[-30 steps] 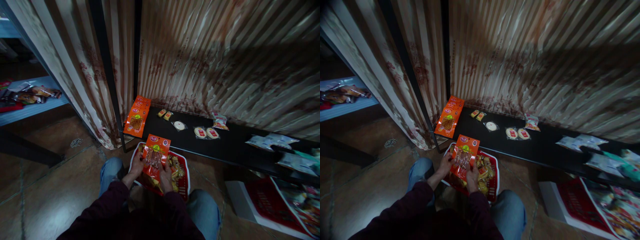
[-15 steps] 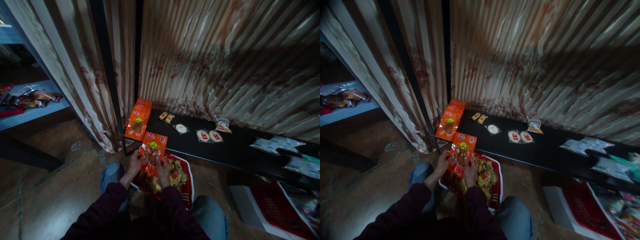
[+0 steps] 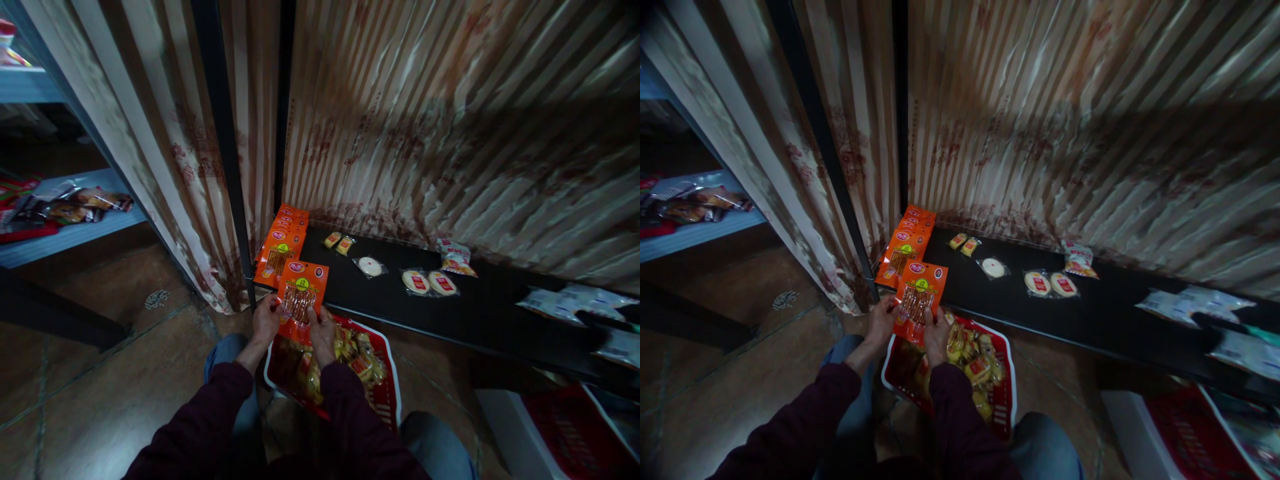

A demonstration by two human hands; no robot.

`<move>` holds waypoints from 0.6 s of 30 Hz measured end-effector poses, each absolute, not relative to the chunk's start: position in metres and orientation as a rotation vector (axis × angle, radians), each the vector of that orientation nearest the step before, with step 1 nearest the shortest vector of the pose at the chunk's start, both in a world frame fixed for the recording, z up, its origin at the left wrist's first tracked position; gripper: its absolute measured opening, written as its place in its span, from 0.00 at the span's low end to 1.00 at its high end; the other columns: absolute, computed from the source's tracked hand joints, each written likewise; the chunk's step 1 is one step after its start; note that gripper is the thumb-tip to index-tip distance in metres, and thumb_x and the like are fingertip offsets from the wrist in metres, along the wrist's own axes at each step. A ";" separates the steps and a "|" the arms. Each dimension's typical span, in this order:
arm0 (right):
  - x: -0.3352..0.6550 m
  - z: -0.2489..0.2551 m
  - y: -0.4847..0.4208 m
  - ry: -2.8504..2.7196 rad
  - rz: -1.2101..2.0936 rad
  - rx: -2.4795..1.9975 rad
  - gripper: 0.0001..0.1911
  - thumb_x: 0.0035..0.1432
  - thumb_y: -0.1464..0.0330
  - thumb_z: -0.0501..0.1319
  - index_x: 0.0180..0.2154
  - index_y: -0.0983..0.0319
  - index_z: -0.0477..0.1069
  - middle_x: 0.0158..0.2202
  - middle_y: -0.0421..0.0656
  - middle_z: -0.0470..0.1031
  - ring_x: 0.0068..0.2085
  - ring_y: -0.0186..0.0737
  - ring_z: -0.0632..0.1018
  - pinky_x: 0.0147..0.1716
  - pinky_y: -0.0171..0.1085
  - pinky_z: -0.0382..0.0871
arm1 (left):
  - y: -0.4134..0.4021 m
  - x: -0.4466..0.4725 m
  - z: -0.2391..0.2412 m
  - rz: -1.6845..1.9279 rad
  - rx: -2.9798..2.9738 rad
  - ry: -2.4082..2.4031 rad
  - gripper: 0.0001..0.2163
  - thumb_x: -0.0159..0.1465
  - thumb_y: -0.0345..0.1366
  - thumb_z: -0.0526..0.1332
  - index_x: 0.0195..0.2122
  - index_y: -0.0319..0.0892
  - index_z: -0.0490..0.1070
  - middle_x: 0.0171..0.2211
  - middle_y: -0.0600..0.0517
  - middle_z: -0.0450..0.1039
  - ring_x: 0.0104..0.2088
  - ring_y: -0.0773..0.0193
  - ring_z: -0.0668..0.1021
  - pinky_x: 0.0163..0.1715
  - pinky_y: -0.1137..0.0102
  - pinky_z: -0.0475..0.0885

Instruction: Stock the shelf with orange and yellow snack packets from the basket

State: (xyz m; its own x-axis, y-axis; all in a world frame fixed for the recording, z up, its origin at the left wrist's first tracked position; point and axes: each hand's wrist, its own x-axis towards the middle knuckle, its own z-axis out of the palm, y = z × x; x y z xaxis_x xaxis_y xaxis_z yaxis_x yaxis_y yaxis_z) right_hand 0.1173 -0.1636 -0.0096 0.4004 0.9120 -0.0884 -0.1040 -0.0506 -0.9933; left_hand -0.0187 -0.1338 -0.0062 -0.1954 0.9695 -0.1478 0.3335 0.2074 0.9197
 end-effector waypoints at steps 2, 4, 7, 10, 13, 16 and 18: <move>0.114 -0.009 -0.156 -0.816 0.959 -1.375 0.20 0.49 0.54 0.62 0.39 0.62 0.74 0.36 0.43 0.79 0.36 0.42 0.76 0.39 0.38 0.68 | -0.129 -0.022 -0.002 1.015 1.269 1.718 0.09 0.56 0.30 0.62 0.39 0.44 0.71 0.34 0.52 0.78 0.36 0.64 0.78 0.40 0.70 0.69; 0.111 -0.008 -0.147 -0.844 0.931 -1.382 0.20 0.49 0.54 0.61 0.37 0.62 0.73 0.35 0.42 0.79 0.36 0.41 0.75 0.40 0.37 0.67 | -0.124 -0.025 0.003 1.008 1.297 1.777 0.10 0.57 0.30 0.62 0.40 0.44 0.72 0.35 0.51 0.78 0.37 0.63 0.78 0.40 0.70 0.68; 0.107 -0.006 -0.136 -0.899 0.923 -1.394 0.19 0.50 0.53 0.59 0.36 0.61 0.73 0.33 0.41 0.78 0.34 0.40 0.75 0.38 0.36 0.67 | -0.117 -0.027 0.011 0.953 1.356 1.869 0.11 0.59 0.31 0.60 0.43 0.44 0.71 0.38 0.48 0.78 0.37 0.62 0.78 0.39 0.71 0.67; 0.103 -0.005 -0.124 -0.937 0.886 -1.440 0.19 0.51 0.54 0.58 0.37 0.60 0.73 0.33 0.40 0.78 0.33 0.39 0.74 0.38 0.36 0.67 | -0.110 -0.029 0.019 0.892 1.396 1.923 0.12 0.61 0.32 0.59 0.46 0.44 0.71 0.39 0.47 0.78 0.38 0.61 0.78 0.38 0.71 0.67; 0.100 -0.006 -0.114 -0.967 0.837 -1.474 0.17 0.51 0.54 0.57 0.36 0.59 0.72 0.32 0.39 0.77 0.33 0.39 0.74 0.38 0.36 0.66 | -0.102 -0.031 0.025 0.857 1.396 1.965 0.14 0.61 0.33 0.58 0.49 0.43 0.70 0.40 0.46 0.79 0.38 0.60 0.78 0.37 0.71 0.67; 0.097 -0.007 -0.107 -0.995 0.796 -1.495 0.16 0.51 0.55 0.56 0.35 0.59 0.73 0.32 0.39 0.77 0.33 0.40 0.74 0.37 0.36 0.65 | -0.097 -0.033 0.028 0.840 1.400 1.993 0.15 0.62 0.34 0.57 0.50 0.42 0.70 0.41 0.43 0.78 0.39 0.57 0.79 0.37 0.68 0.67; 0.095 -0.007 -0.102 -1.004 0.754 -1.538 0.16 0.51 0.55 0.56 0.34 0.59 0.73 0.31 0.40 0.77 0.33 0.41 0.74 0.37 0.36 0.64 | -0.094 -0.033 0.029 0.862 1.371 1.993 0.15 0.61 0.33 0.57 0.49 0.42 0.71 0.40 0.43 0.79 0.39 0.56 0.79 0.37 0.68 0.66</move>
